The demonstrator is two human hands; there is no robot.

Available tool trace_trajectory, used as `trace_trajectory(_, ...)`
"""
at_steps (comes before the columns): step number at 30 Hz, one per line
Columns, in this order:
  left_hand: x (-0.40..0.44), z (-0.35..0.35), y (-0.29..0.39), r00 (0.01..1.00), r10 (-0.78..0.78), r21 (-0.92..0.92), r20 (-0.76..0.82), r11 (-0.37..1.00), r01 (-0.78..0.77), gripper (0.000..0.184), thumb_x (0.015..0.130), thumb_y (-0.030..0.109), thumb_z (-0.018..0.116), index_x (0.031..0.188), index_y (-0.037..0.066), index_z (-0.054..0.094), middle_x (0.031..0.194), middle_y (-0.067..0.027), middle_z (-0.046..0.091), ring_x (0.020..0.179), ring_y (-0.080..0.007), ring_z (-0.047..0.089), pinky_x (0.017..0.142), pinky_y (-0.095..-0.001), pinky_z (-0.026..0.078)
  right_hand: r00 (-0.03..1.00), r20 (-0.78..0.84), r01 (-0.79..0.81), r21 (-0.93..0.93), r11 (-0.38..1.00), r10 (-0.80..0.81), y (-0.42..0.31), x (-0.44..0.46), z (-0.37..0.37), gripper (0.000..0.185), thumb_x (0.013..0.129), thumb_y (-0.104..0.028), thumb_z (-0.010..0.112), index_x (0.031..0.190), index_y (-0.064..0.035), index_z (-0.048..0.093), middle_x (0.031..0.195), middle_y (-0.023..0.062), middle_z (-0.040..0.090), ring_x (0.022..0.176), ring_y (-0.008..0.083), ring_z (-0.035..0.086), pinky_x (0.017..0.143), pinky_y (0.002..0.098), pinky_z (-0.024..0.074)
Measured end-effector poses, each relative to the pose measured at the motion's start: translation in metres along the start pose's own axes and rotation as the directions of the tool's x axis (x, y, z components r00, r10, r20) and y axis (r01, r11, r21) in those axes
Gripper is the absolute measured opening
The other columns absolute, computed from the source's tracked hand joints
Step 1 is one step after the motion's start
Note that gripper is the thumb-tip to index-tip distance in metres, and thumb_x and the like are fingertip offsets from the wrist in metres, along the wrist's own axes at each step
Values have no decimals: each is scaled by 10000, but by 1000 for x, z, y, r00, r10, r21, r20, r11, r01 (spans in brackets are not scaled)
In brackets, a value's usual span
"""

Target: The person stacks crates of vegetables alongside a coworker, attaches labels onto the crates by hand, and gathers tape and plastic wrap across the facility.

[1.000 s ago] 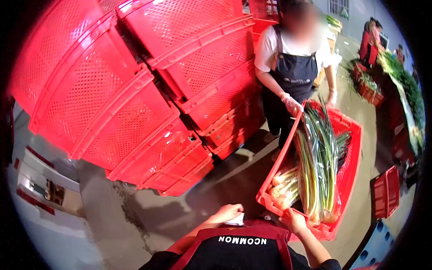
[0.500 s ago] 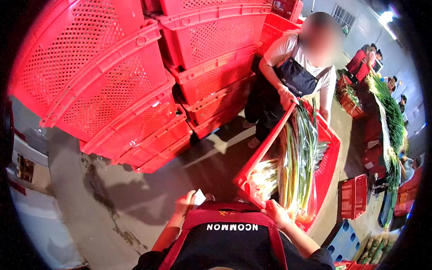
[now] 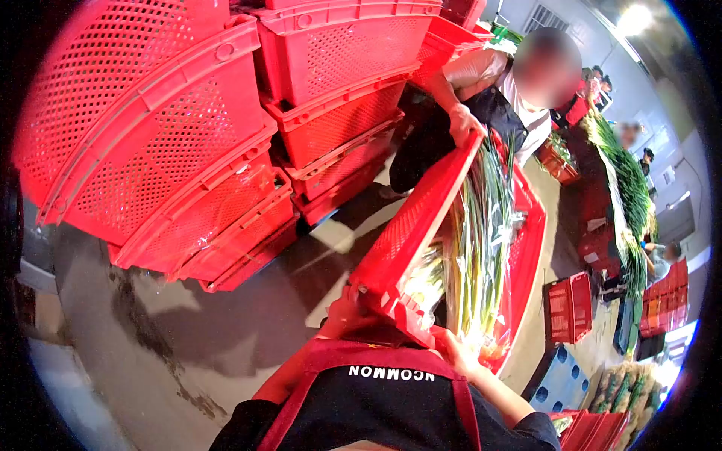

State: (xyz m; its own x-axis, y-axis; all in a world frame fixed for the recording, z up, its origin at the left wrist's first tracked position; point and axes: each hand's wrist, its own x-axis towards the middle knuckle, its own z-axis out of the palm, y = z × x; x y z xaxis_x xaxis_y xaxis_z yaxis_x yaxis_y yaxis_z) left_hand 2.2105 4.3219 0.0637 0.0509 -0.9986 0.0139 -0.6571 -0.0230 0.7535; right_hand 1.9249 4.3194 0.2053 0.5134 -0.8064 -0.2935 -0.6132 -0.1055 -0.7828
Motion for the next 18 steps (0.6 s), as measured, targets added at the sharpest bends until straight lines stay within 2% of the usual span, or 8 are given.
trace_trajectory(3,0,14,-22,998,41,-21,-41,999,-42,1052,541,484,738,1333,48,200,1042,-198,435,781,-371,563,599,-427,492,998,10,68,-229,971,-67,-48,-3,-3,382,782,-252,644,1052,-44,472,912,163,562,822,284,576,689,370,470)
trace_trajectory(6,9,27,-12,995,94,34,-13,995,-94,1059,529,498,741,1332,53,213,975,-185,434,733,-346,555,570,-406,497,999,-49,-1,-252,968,-12,-121,-8,-22,414,768,-276,664,1053,-46,471,750,105,550,652,214,554,612,339,457)
trace_trajectory(9,41,23,9,872,203,50,-445,978,-202,864,508,420,770,1185,60,373,943,-189,441,724,-332,547,521,-393,494,995,-51,58,-359,932,-82,-181,-8,-47,393,789,-188,653,1093,-40,453,652,50,515,558,142,479,526,282,425)
trace_trajectory(11,58,-14,41,862,232,52,-451,971,-234,770,485,367,785,1092,60,423,917,-162,466,694,-320,555,508,-377,492,986,-36,124,-482,867,-161,-218,-11,-67,402,772,-153,666,1090,-47,444,638,40,508,535,146,494,496,293,426)
trace_trajectory(13,74,-40,62,718,426,105,-551,889,-447,712,468,392,791,994,60,443,825,-137,480,642,-320,543,501,-399,468,979,-185,-6,-470,883,-91,-268,-18,-81,453,631,-161,789,908,-47,450,617,7,440,534,85,427,455,242,351)
trace_trajectory(15,90,-80,92,631,498,158,-595,842,-515,667,459,386,794,928,54,455,820,-131,484,637,-312,542,501,-389,465,952,-288,-46,-472,881,-104,-309,-27,-100,489,606,-147,786,953,-46,457,582,-28,421,495,60,400,436,232,336)
trace_trajectory(16,98,-102,107,547,537,202,-643,807,-555,653,458,392,792,916,58,467,821,-129,487,639,-308,544,498,-385,465,918,-328,-12,-587,810,-224,-323,-33,-113,508,621,-118,762,1018,-38,455,599,-20,454,513,39,435,434,212,337)
trace_trajectory(18,112,-147,140,420,575,279,-703,765,-580,621,467,411,781,895,65,496,829,-127,492,650,-307,548,500,-390,464,864,-428,-10,-541,841,-266,-355,-43,-137,516,664,18,668,1117,-30,425,709,23,545,601,52,527,452,208,389)
